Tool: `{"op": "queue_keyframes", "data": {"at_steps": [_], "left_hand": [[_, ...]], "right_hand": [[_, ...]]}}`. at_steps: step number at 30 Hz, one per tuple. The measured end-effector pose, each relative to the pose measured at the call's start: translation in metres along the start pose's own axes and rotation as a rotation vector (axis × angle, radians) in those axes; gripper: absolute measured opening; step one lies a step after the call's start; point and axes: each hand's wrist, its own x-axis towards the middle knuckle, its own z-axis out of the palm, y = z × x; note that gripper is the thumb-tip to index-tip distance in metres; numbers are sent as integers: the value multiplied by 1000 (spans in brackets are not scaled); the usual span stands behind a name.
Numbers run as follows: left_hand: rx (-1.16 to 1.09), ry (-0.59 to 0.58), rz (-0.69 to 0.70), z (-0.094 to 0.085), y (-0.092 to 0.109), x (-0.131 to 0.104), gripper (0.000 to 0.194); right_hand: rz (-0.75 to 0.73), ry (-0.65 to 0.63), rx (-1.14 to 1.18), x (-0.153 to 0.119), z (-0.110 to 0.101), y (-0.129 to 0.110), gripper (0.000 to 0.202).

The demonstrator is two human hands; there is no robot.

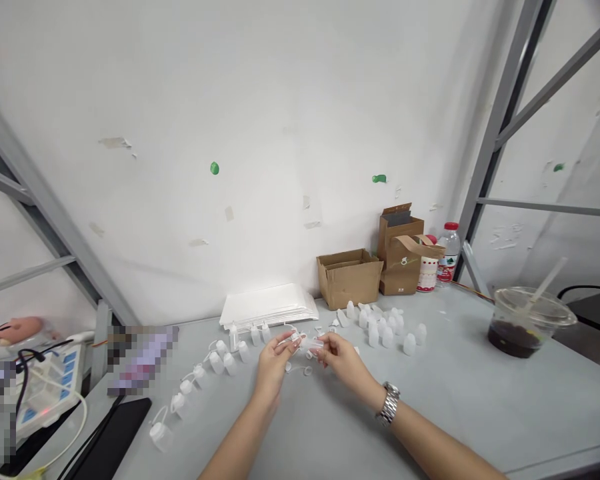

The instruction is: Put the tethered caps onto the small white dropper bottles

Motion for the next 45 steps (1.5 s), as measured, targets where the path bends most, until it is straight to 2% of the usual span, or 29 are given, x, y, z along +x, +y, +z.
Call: {"op": "queue_keyframes", "data": {"at_steps": [4,8,13,15,17,21,24,32,38,45], "left_hand": [[-10,-5,-44,-1,2,2,40],[-11,-24,-49,-1,5,2,42],[12,-39,-28,-1,9,0,46],[25,-43,-11,-1,9,0,46],[34,-49,1,0,10,-1,46],[49,-67,30,2,11,-3,47],[55,-68,66,4,11,-4,47],[71,-38,97,2,3,-1,41],[63,-68,93,5,9,-4,40],[10,-47,58,4,10,-5,39]], "right_hand": [[-143,23,-108,-6,-5,-6,7],[-319,23,-297,-6,-9,-4,12],[-361,14,-334,-8,-9,1,17],[-339,24,-313,-9,-8,-1,15],[-237,25,-234,-9,-7,-4,11],[3,-14,-37,-3,-4,-3,45],[58,-12,36,3,-3,1,51],[81,-8,201,6,-4,2,47],[134,-64,279,4,-7,3,45],[31,-22,268,1,1,4,36]]}}
